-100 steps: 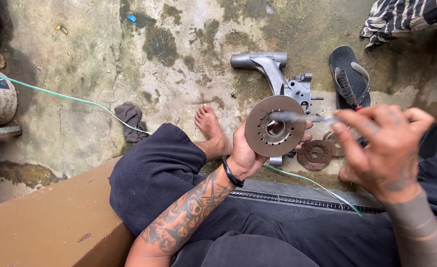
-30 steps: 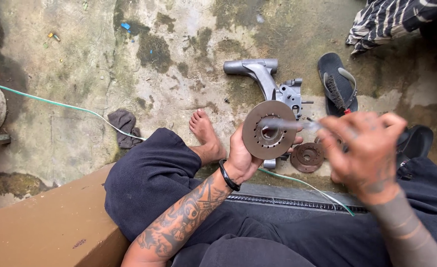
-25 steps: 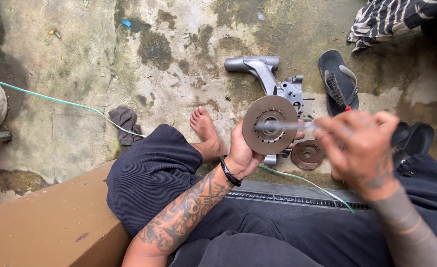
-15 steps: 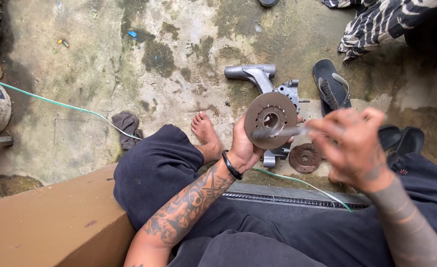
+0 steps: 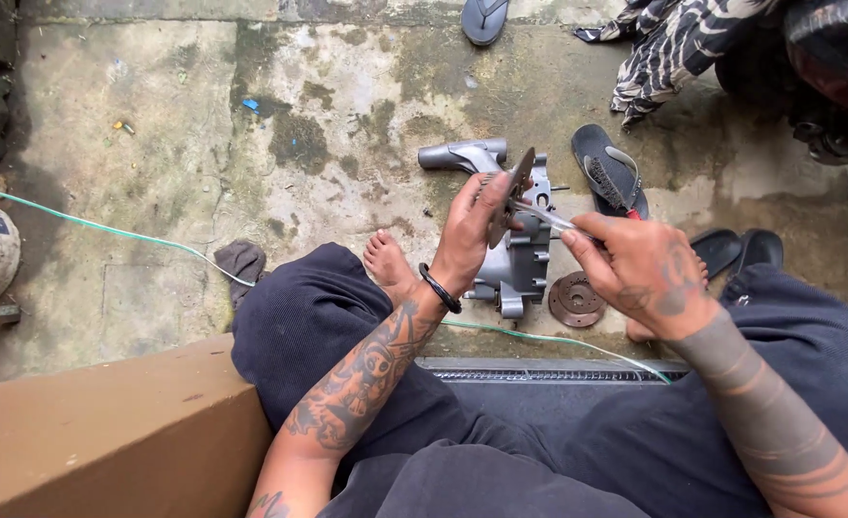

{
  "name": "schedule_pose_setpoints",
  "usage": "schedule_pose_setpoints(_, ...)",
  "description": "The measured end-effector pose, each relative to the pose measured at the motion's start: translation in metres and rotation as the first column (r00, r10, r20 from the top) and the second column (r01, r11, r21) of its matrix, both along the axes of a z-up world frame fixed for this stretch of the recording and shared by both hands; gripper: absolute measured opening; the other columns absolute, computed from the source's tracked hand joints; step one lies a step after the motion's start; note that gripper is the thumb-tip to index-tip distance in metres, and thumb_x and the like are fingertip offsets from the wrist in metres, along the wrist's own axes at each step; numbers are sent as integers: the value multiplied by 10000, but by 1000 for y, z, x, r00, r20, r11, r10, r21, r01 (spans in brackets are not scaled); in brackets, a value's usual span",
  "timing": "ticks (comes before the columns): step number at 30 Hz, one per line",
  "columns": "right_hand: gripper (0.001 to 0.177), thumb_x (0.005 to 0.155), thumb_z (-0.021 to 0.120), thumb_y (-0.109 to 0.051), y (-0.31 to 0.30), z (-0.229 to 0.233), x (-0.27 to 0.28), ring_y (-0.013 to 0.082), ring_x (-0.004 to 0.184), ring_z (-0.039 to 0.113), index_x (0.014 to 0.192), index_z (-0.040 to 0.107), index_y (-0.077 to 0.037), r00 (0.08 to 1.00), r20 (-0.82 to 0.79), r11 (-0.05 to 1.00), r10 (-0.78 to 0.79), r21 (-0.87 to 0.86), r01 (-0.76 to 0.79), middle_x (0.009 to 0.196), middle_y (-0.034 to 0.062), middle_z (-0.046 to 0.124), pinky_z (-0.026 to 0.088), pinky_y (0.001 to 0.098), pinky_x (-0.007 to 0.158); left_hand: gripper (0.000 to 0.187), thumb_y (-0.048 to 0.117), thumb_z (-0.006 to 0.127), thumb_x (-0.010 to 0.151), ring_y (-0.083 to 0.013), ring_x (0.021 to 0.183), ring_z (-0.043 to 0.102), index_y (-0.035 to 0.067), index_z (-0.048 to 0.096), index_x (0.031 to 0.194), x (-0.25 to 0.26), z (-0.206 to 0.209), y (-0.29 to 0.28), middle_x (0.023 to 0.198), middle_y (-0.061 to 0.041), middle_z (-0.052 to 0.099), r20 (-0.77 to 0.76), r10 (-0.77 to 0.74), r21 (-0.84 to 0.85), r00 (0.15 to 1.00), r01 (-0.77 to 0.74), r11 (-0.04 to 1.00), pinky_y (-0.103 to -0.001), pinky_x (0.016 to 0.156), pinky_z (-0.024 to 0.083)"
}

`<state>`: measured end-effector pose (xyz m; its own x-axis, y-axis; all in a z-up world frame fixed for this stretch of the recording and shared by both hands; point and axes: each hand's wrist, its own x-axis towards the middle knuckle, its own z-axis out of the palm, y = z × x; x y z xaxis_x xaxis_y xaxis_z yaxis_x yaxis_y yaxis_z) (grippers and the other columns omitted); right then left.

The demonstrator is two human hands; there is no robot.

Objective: Cleaning a motorcycle engine gear and casing component using a small brush and a metal scraping tool.

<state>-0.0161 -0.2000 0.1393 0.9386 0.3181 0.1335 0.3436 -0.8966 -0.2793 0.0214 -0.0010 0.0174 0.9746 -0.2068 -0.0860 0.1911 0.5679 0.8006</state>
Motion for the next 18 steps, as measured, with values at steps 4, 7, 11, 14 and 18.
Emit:
schedule_pose_setpoints(4,225,909,714,-83,-12,-2,7,98,514,431,1108,615,-40,842,-536,842,65,482,242,650,33,626,307,251,453,612,555,680,885,-123,796,643,84,638,1273,-5,41,7,1023,-57,697,243,-97,332,965,11,943,-254,677,505)
schedule_pose_setpoints(7,121,955,694,-104,-14,17,-2,104,555,426,1036,659,-21,897,-436,842,69,508,182,677,12,541,330,249,488,445,321,724,950,-151,1025,698,81,627,1311,-12,57,9,1376,-115,673,314,-112,170,943,60,984,-273,905,590)
schedule_pose_setpoints(11,118,1012,650,-93,2,34,-26,231,661,596,1013,697,14,991,-130,957,19,291,20,885,95,708,470,349,615,515,492,686,963,-70,677,525,124,657,1322,-6,46,14,893,27,623,368,-52,196,928,-23,980,-218,556,387)
schedule_pose_setpoints(14,240,1113,584,-175,7,28,-40,242,519,539,960,737,-71,996,79,997,-34,77,28,720,92,669,414,380,508,428,376,654,1026,-203,1006,720,45,627,1295,-2,49,21,1139,-140,725,376,-20,26,926,11,1000,-340,920,627)
schedule_pose_setpoints(18,243,1047,538,-184,-6,47,-40,243,419,459,897,681,-57,957,-287,979,-40,182,96,543,96,588,359,396,452,310,227,579,1067,-239,1190,706,107,525,1347,-3,47,19,1350,-125,658,483,-184,38,856,189,981,-352,981,639)
